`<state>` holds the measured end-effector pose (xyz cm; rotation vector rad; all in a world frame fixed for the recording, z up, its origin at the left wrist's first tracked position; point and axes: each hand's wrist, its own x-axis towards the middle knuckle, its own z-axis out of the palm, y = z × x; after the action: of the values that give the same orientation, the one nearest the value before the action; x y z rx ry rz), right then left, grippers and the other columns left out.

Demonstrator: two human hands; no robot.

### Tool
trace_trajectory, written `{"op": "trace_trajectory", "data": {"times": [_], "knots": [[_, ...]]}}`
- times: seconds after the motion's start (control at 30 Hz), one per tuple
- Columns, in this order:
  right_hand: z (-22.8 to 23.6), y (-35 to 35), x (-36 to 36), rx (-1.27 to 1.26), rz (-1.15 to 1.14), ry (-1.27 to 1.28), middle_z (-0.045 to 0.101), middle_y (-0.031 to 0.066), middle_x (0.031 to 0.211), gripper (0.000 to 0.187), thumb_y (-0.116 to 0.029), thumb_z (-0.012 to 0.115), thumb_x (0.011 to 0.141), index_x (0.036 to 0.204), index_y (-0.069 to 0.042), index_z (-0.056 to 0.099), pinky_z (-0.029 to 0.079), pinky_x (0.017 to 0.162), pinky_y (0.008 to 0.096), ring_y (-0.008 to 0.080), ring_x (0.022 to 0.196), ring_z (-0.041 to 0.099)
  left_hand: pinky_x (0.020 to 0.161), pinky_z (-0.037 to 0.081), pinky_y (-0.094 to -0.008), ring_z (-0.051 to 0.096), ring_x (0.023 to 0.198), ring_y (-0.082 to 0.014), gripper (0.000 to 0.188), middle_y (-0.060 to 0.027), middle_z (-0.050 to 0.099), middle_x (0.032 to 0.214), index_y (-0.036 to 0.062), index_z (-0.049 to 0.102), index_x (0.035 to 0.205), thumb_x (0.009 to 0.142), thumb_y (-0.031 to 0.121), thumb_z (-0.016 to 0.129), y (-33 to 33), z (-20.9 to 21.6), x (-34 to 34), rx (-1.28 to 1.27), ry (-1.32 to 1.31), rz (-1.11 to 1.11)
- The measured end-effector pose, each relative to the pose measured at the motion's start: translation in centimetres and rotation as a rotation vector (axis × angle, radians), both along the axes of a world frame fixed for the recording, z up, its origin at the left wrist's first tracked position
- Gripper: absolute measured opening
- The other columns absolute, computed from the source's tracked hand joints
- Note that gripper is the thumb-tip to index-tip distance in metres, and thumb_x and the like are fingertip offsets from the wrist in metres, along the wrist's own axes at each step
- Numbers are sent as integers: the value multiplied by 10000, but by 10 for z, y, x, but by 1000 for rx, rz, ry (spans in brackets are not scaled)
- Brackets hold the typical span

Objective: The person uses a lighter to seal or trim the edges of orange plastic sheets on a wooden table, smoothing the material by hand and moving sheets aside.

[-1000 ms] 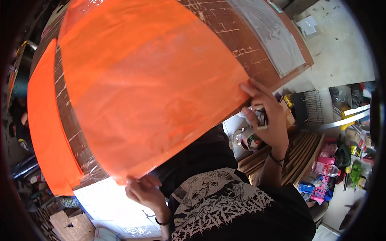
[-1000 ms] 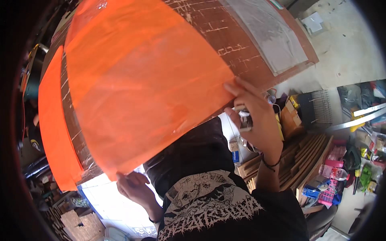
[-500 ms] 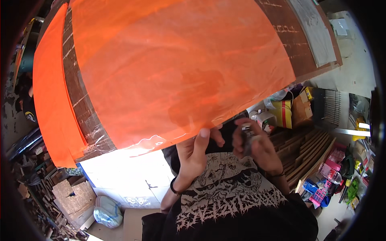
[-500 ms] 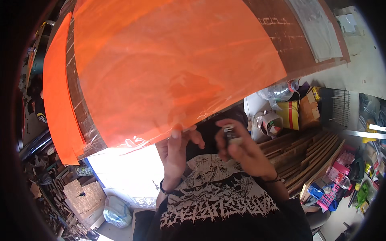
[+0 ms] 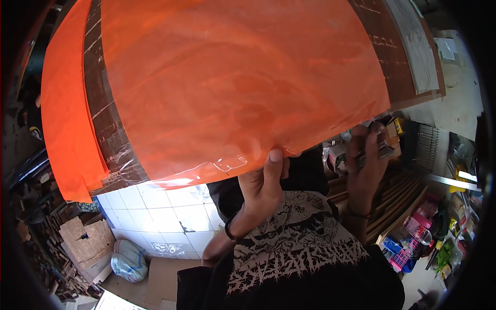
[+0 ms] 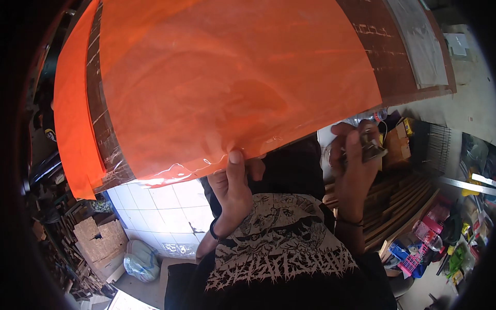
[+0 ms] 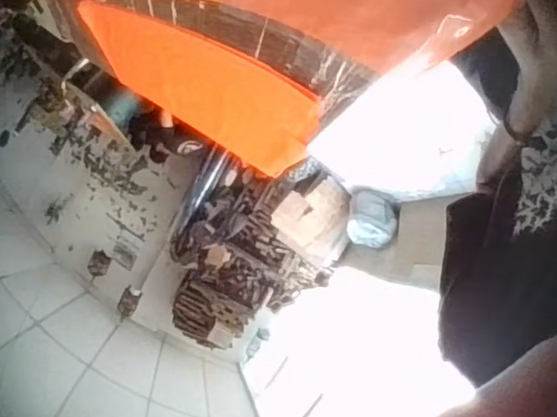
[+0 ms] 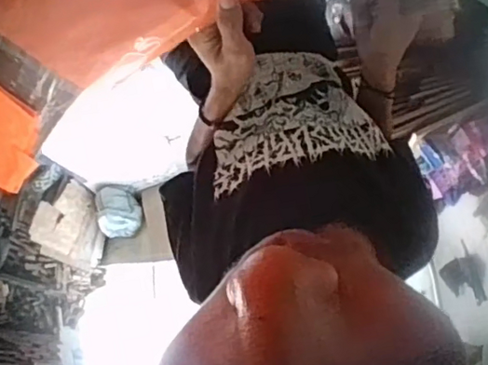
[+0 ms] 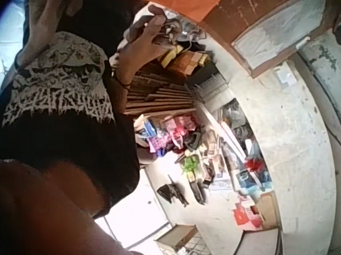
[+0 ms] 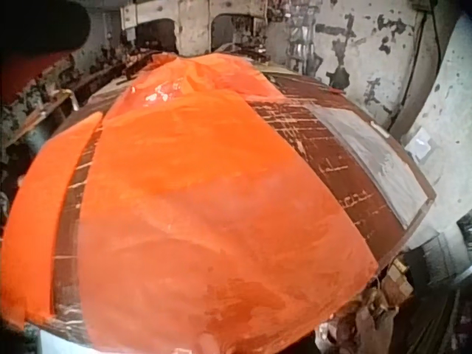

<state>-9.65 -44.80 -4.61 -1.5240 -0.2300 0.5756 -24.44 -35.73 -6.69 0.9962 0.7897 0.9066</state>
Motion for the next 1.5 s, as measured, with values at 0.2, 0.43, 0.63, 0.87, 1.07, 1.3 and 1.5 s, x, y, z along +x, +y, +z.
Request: {"op": "trace_trajectory", "data": {"times": [0.2, 0.43, 0.63, 0.87, 1.07, 1.3, 1.5], "knots": [[7, 8, 7, -30, -114, 47, 575, 9, 745, 194, -240, 577, 938, 1024, -90, 487, 289, 406, 144, 18, 555, 470, 467, 377, -255, 477, 499, -119, 359, -89, 593, 692, 2, 560, 884, 1015, 301, 412, -11, -6, -12, 41, 72, 24], [10, 6, 28, 96, -213, 65, 569, 46, 632, 193, -179, 617, 913, 961, -100, 447, 246, 363, 162, 36, 428, 423, 440, 345, -258, 439, 462, -115, 378, -66, 535, 614, -4, 545, 890, 1017, 321, 400, -15, -13, -13, 89, 71, 59], [14, 3, 40, 63, -203, -10, 542, 16, 637, 207, -103, 637, 892, 977, -101, 448, 250, 373, 169, 29, 459, 433, 448, 331, -254, 413, 462, -108, 397, -67, 539, 656, -4, 561, 899, 1018, 332, 386, -13, -19, -16, 109, 108, -5], [5, 2, 43, 104, -176, -46, 553, 1, 711, 225, -114, 665, 881, 966, -110, 457, 271, 385, 176, 32, 492, 454, 456, 331, -253, 429, 486, -114, 426, -77, 558, 662, -6, 572, 844, 1014, 341, 392, -12, -18, -14, 92, 100, 8], [6, 9, 40, 12, -217, -105, 505, -22, 683, 137, -139, 604, 921, 1001, -94, 503, 259, 393, 161, 16, 516, 428, 519, 383, -219, 490, 567, -80, 326, -66, 650, 743, -22, 616, 906, 1000, 209, 407, -9, -18, -19, 46, 54, -26], [4, 5, 49, 18, -228, -159, 466, -33, 666, 134, -102, 646, 889, 962, -88, 534, 223, 419, 175, 14, 519, 385, 542, 393, -207, 477, 606, -54, 249, -58, 654, 819, -28, 598, 1056, 1000, 142, 424, -5, -17, -26, 141, 4, -90], [7, 16, 45, -20, -265, -185, 442, -31, 648, 137, -130, 650, 887, 953, -90, 537, 210, 415, 185, 16, 499, 357, 479, 374, -259, 494, 529, -130, 357, -81, 590, 685, 10, 568, 879, 994, 316, 426, -8, -18, -48, 1, 85, 190]]}}
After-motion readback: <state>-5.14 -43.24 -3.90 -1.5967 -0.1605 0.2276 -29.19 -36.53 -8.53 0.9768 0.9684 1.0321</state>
